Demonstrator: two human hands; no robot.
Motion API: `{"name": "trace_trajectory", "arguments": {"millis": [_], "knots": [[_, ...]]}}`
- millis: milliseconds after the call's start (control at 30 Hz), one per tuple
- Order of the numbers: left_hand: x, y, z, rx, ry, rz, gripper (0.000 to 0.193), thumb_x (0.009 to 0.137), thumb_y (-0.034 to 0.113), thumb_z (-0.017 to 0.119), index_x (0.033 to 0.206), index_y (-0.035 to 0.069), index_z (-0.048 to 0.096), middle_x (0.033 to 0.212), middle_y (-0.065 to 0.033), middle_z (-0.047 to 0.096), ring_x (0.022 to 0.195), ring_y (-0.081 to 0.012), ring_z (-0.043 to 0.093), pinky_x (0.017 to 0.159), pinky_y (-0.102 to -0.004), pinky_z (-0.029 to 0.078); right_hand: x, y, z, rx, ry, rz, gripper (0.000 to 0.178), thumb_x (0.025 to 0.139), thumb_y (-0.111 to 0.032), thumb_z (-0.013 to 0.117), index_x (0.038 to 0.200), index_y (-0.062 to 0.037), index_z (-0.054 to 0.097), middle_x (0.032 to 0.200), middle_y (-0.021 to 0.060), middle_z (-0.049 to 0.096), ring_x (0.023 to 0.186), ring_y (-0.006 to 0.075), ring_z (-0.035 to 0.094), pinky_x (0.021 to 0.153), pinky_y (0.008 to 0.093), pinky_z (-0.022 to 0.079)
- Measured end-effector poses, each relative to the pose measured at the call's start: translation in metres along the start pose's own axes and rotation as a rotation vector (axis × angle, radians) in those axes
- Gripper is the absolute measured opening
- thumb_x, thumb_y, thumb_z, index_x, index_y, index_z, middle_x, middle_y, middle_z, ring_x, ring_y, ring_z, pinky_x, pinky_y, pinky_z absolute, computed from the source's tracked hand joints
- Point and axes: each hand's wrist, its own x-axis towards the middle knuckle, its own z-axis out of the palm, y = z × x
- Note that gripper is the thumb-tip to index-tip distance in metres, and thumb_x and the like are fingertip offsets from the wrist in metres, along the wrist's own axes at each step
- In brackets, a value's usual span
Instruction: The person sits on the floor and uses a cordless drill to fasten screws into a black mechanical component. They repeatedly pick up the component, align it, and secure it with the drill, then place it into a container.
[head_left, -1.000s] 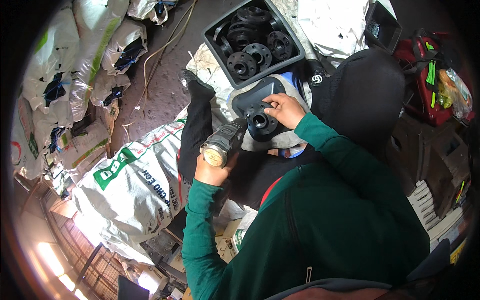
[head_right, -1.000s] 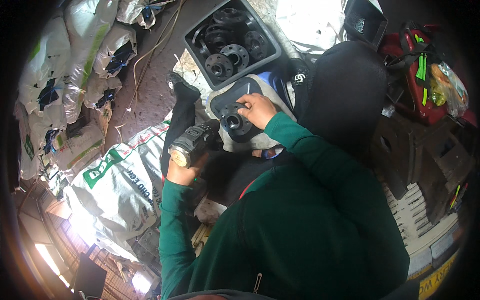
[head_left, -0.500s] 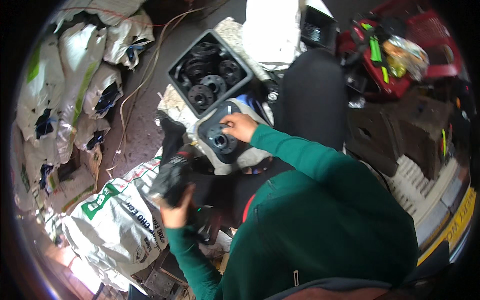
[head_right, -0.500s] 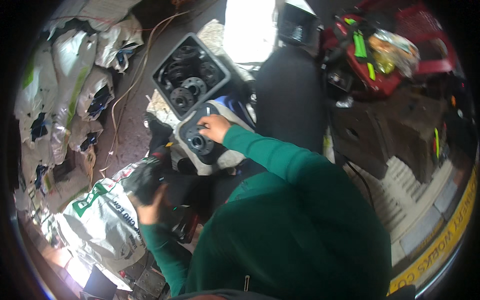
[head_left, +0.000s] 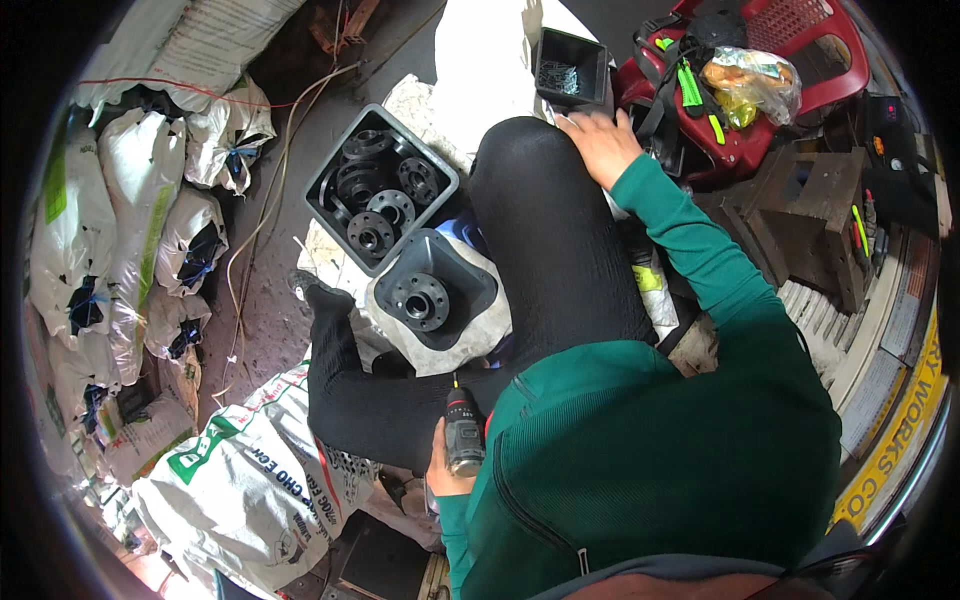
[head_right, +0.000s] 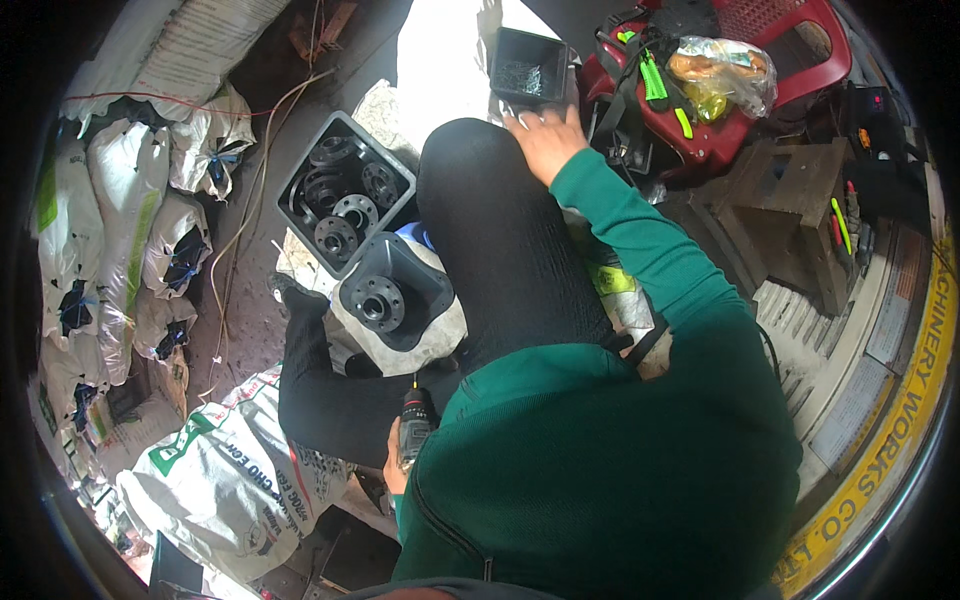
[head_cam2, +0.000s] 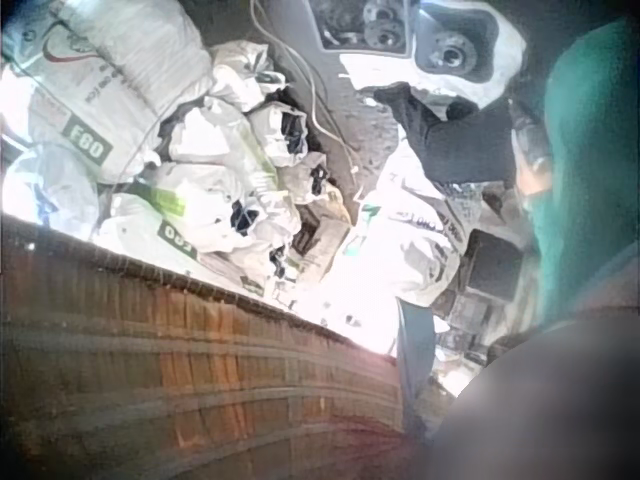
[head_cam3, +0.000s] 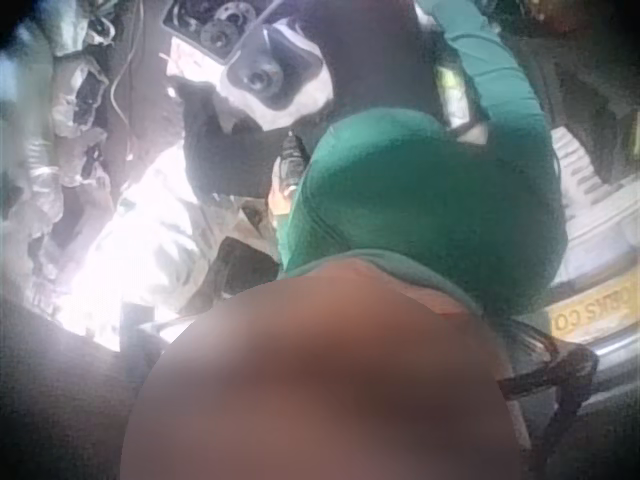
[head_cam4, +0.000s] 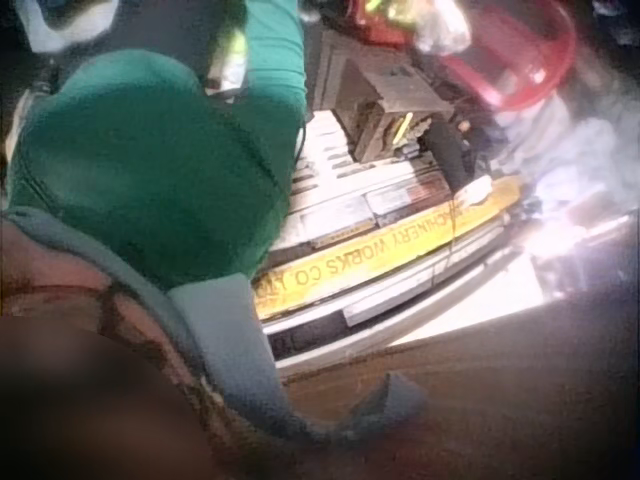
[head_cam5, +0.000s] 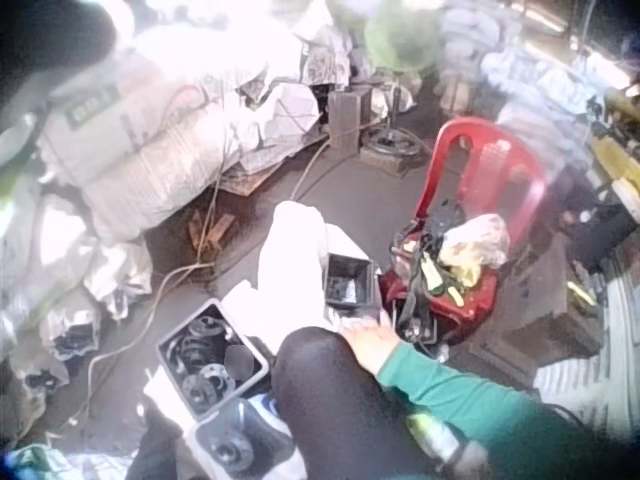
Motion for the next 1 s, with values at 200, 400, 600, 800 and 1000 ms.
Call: {"name": "trace_trajectory", "arguments": {"millis": [200, 400, 600, 800, 1000], "knots": [[0.002, -0.011, 0.007, -0.033, 0.094, -0.119, 0.085, 0.062, 0.035, 0.08, 0.136, 0.015, 0.045, 0.099, -0.0167, 0.068, 0.085, -0.0311, 0.069, 0.075, -0.0384, 0.054, 0.097, 0.059, 0.022, 0.268, 0.337, 0.025, 0.035, 0.084, -0.008, 0.048, 0.115, -0.0156, 0.063, 0.111, 0.0115, 0.065, 0.101, 0.0318, 0.062, 0.085, 0.0426, 0.05], [-0.003, -0.019, 0.015, 0.063, 0.11, -0.185, 0.087, 0.061, 0.042, 0.08, 0.136, 0.016, 0.046, 0.098, -0.0166, 0.068, 0.08, -0.0331, 0.069, 0.071, -0.0397, 0.054, 0.165, 0.096, 0.077, 0.058, -0.142, 0.058, 0.042, 0.08, -0.003, 0.052, 0.121, -0.0103, 0.059, 0.126, 0.0152, 0.056, 0.11, 0.0343, 0.059, 0.095, 0.0425, 0.048], [0.0, 0.001, 0.013, 0.016, 0.156, -0.178, 0.087, 0.058, 0.041, 0.081, 0.135, 0.015, 0.048, 0.099, -0.0172, 0.068, 0.079, -0.0342, 0.069, 0.071, -0.0407, 0.054, 0.194, 0.082, 0.1, -0.059, -0.452, 0.224, 0.041, 0.078, -0.011, 0.058, 0.118, -0.0035, 0.059, 0.123, 0.0171, 0.058, 0.11, 0.033, 0.06, 0.092, 0.0409, 0.05], [0.009, 0.012, 0.009, 0.05, 0.118, -0.203, 0.089, 0.057, 0.04, 0.083, 0.134, 0.015, 0.048, 0.102, -0.0192, 0.067, 0.082, -0.0356, 0.068, 0.071, -0.0412, 0.054, 0.203, 0.082, 0.088, -0.037, -0.542, 0.261, 0.03, 0.069, -0.015, 0.067, 0.096, -0.0027, 0.072, 0.105, 0.0187, 0.067, 0.1, 0.0298, 0.065, 0.087, 0.0372, 0.053], [0.01, 0.01, 0.007, 0.036, 0.093, -0.191, 0.089, 0.055, 0.037, 0.084, 0.134, 0.017, 0.048, 0.102, -0.0202, 0.067, 0.085, -0.0367, 0.068, 0.074, -0.0427, 0.054, 0.196, 0.088, 0.095, 0.051, -0.419, 0.275, 0.03, 0.072, -0.013, 0.065, 0.099, -0.0013, 0.07, 0.106, 0.0196, 0.066, 0.102, 0.0322, 0.064, 0.089, 0.0388, 0.052]]}}
